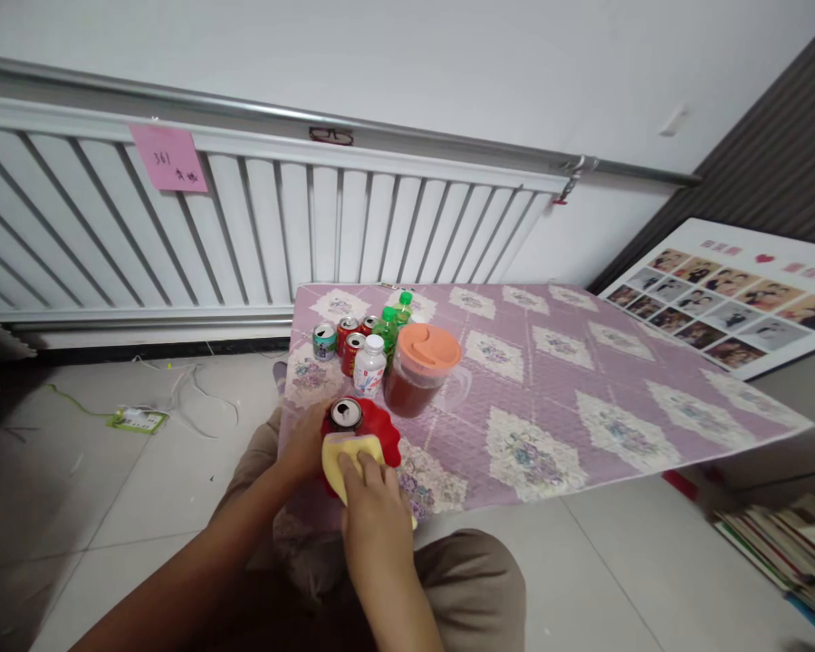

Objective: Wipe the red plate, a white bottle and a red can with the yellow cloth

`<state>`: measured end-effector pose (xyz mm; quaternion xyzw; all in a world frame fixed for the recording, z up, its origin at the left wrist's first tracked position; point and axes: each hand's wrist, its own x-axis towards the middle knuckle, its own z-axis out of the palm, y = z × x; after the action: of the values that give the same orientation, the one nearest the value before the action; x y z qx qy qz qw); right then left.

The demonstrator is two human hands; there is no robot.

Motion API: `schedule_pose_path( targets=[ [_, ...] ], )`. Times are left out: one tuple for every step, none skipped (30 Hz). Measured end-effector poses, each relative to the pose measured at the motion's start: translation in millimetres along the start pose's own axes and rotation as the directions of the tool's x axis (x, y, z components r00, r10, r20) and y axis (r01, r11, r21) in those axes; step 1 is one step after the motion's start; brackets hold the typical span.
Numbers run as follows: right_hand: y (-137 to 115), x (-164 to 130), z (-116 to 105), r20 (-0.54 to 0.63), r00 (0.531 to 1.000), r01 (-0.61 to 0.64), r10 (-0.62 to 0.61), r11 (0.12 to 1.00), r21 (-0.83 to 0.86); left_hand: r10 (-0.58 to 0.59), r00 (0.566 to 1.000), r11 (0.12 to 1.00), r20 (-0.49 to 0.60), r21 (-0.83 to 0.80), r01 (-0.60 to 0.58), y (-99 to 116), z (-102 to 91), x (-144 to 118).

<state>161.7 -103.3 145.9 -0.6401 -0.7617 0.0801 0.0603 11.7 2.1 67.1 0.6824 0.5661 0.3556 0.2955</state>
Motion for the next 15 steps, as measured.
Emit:
schedule_pose_path(
  targets=[
    [6,-3,2,-0.044,0.999,0.012,-0.011,1.0,0.023,0.0,1.0,1.0,0.007,0.011,0.0,2,-0.7,0],
    [14,-6,4,-0.105,0.994,0.026,-0.021,0.999,0.044,0.0,1.0,1.0,0.013,0.024,-0.001,4,-1.2,0],
    [22,-8,6,-0.178,0.984,0.042,-0.031,0.997,0.062,0.0,1.0,0.999,0.016,0.038,0.0,7,-1.5,-1],
    [30,-9,8,-0.26,0.965,0.052,-0.031,0.996,0.074,-0.005,1.0,0.999,0.013,0.054,0.005,10,-1.5,-2],
    [38,-9,10,-0.33,0.944,0.061,-0.031,0.995,0.08,-0.015,1.0,0.997,0.004,0.071,0.014,13,-1.0,-3],
    [45,-9,11,-0.391,0.92,0.061,-0.023,0.994,0.086,-0.028,1.0,0.996,-0.011,0.086,0.029,15,-0.3,-4],
    [51,-8,12,-0.435,0.9,0.059,-0.012,0.994,0.093,-0.043,0.999,0.994,-0.028,0.099,0.045,18,0.7,-5],
    [56,-7,12,-0.465,0.886,0.055,-0.001,0.993,0.103,-0.056,0.998,0.992,-0.042,0.108,0.06,20,1.8,-5],
    [60,-6,13,-0.483,0.876,0.051,0.012,0.992,0.118,-0.066,0.997,0.991,-0.05,0.112,0.071,22,2.8,-6],
    [63,-6,13,-0.492,0.87,0.05,0.023,0.99,0.134,-0.071,0.996,0.991,-0.053,0.109,0.076,23,3.7,-5],
    [65,-5,13,-0.496,0.868,0.052,0.031,0.987,0.151,-0.071,0.996,0.992,-0.053,0.098,0.076,23,4.3,-5],
    [66,-4,14,-0.499,0.866,0.056,0.036,0.984,0.169,-0.066,0.996,0.994,-0.052,0.082,0.07,23,4.6,-4],
    [67,-3,15,-0.503,0.863,0.066,0.038,0.98,0.187,-0.058,0.997,0.996,-0.051,0.061,0.061,21,4.5,-3],
    [67,-2,17,-0.51,0.86,0.079,0.037,0.976,0.205,-0.05,0.997,0.998,-0.053,0.039,0.052,20,4.2,-2],
    [68,0,19,-0.514,0.857,0.095,0.034,0.97,0.222,-0.039,0.998,0.999,-0.056,0.017,0.04,18,3.6,0]
  ],
)
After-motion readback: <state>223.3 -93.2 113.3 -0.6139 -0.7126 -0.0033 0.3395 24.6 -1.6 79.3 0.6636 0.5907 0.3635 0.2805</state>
